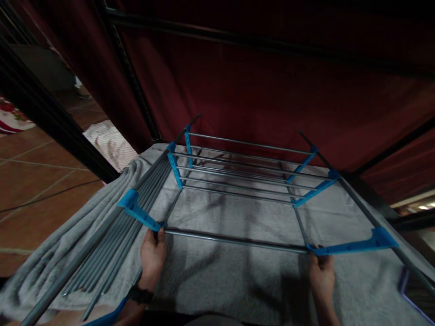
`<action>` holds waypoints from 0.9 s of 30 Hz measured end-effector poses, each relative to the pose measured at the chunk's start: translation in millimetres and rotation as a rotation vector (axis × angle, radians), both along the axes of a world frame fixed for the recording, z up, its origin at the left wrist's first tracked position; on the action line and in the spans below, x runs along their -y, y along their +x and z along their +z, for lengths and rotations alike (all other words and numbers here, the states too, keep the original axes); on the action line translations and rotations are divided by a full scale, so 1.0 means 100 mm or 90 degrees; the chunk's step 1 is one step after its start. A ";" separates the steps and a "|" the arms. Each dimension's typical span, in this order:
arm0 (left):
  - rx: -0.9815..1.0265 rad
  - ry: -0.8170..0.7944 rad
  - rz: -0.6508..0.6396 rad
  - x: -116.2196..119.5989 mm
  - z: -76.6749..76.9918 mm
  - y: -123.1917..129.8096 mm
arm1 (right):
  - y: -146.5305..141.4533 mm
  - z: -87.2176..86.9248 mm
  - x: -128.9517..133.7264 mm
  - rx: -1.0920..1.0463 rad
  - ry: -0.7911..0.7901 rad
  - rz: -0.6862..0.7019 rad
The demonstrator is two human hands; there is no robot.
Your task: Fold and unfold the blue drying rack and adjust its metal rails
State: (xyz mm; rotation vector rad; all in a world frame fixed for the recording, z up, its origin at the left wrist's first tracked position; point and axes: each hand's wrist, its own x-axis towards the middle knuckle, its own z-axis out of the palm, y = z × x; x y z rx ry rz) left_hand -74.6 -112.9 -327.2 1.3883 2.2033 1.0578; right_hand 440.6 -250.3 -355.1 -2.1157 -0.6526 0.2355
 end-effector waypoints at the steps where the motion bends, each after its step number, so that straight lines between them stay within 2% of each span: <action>1: 0.005 -0.006 0.002 0.01 0.02 0.01 | 0.01 0.00 0.01 -0.001 -0.009 0.001; 6: -0.009 -0.017 0.010 0.04 0.05 0.06 | -0.03 0.02 0.02 0.004 -0.042 -0.020; 13: -0.034 -0.011 0.040 0.04 0.04 0.12 | -0.11 0.01 -0.02 0.015 -0.085 -0.094; 27: -0.075 -0.027 0.047 0.04 0.07 0.16 | -0.16 0.03 -0.07 0.021 -0.112 -0.095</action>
